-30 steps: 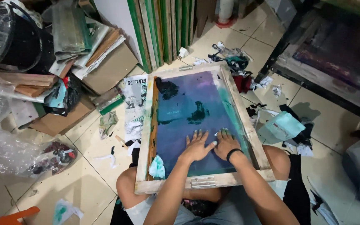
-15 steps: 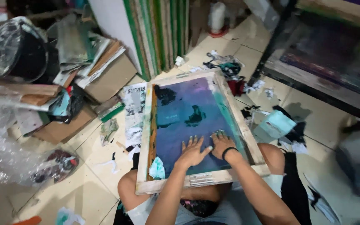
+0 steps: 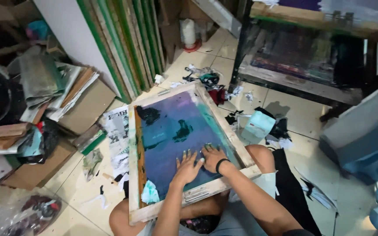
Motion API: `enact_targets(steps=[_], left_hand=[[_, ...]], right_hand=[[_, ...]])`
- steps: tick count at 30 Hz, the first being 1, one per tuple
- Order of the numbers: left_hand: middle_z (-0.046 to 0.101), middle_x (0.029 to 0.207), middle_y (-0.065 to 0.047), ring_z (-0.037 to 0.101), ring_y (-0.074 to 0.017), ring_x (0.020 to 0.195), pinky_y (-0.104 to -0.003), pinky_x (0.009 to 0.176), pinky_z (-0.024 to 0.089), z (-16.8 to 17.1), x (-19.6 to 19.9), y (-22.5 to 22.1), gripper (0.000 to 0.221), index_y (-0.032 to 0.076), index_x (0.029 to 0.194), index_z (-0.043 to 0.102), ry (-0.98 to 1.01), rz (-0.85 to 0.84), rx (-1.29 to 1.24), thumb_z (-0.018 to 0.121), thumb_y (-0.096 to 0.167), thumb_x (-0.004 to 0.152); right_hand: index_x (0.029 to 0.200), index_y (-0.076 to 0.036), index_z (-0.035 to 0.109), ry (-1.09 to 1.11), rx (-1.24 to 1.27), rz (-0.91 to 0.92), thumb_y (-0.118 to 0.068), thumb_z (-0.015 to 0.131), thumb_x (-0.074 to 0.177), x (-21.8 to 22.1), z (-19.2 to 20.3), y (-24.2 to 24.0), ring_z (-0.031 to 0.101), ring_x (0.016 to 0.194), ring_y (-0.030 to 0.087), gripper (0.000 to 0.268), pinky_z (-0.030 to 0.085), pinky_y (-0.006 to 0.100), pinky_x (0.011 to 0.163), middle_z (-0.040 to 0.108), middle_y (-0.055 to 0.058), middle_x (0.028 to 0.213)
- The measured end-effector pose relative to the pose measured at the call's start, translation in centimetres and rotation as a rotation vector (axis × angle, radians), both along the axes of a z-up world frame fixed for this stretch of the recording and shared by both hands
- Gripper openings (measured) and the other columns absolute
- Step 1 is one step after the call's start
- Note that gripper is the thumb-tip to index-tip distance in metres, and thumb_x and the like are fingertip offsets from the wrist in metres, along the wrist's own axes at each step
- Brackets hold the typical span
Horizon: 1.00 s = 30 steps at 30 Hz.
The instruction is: Cleaning a screen printing frame by applying solvent and wiping the mesh with a cloth.
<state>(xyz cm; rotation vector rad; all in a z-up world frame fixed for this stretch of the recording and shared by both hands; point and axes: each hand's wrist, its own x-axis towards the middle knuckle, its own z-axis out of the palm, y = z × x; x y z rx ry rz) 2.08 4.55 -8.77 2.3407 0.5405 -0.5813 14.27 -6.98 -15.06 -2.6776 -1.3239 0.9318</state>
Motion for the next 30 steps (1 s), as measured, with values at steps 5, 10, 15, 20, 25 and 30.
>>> enact_targets(steps=[5,10,15,20,25,30], left_hand=[[0.026,0.168,-0.021,0.012,-0.0384,0.159,-0.063,0.125,0.0,1.9,0.2,-0.1,0.07,0.013,0.164,0.028,-0.057,0.026,-0.029,0.021,0.057,0.11],[0.028,0.167,-0.02,0.013,-0.0378,0.159,-0.061,0.127,-0.001,1.4,0.7,0.0,0.072,0.014,0.163,0.032,-0.045,0.02,-0.028,0.02,0.06,0.109],[0.026,0.169,-0.019,0.013,-0.0382,0.159,-0.061,0.127,0.0,2.4,0.9,-0.5,0.073,0.014,0.163,0.031,-0.014,0.032,-0.018,0.019,0.061,0.108],[0.027,0.168,-0.018,0.016,-0.0367,0.158,-0.06,0.127,0.0,-1.7,0.1,0.7,0.071,0.014,0.162,0.032,0.003,0.029,-0.018,0.021,0.06,0.109],[0.028,0.168,-0.018,0.018,-0.0379,0.157,-0.061,0.127,0.0,-0.5,0.4,0.3,0.076,0.014,0.163,0.031,0.002,0.046,-0.052,0.019,0.065,0.108],[0.026,0.168,-0.02,0.016,-0.0394,0.158,-0.06,0.126,0.001,1.0,0.7,0.1,0.069,0.011,0.162,0.032,0.021,0.02,-0.026,0.023,0.055,0.109]], right_hand=[[0.161,-0.011,0.033,-0.043,0.004,0.018,-0.046,0.03,0.107,0.1,0.5,0.0,0.037,0.151,0.033,0.064,0.025,0.058,0.122,0.036,0.015,0.165],[0.161,-0.014,0.034,-0.063,-0.027,0.032,-0.047,0.027,0.108,0.1,1.3,0.5,0.038,0.151,0.033,0.062,0.028,0.056,0.121,0.038,0.015,0.164],[0.16,-0.02,0.038,-0.037,0.006,0.0,-0.036,0.042,0.103,0.6,-2.7,2.1,0.04,0.148,0.036,0.059,0.032,0.058,0.118,0.038,0.016,0.164],[0.159,-0.02,0.041,-0.009,0.032,0.021,-0.038,0.042,0.104,0.6,-0.2,0.4,0.035,0.153,0.032,0.058,0.031,0.053,0.12,0.039,0.014,0.165],[0.16,-0.021,0.038,0.07,0.028,-0.015,-0.042,0.041,0.104,1.2,0.1,0.2,0.036,0.152,0.033,0.06,0.032,0.053,0.12,0.04,0.014,0.164],[0.163,-0.022,0.033,0.076,-0.032,-0.001,-0.044,0.038,0.106,1.3,0.6,0.4,0.035,0.153,0.032,0.061,0.029,0.053,0.123,0.035,0.011,0.167]])
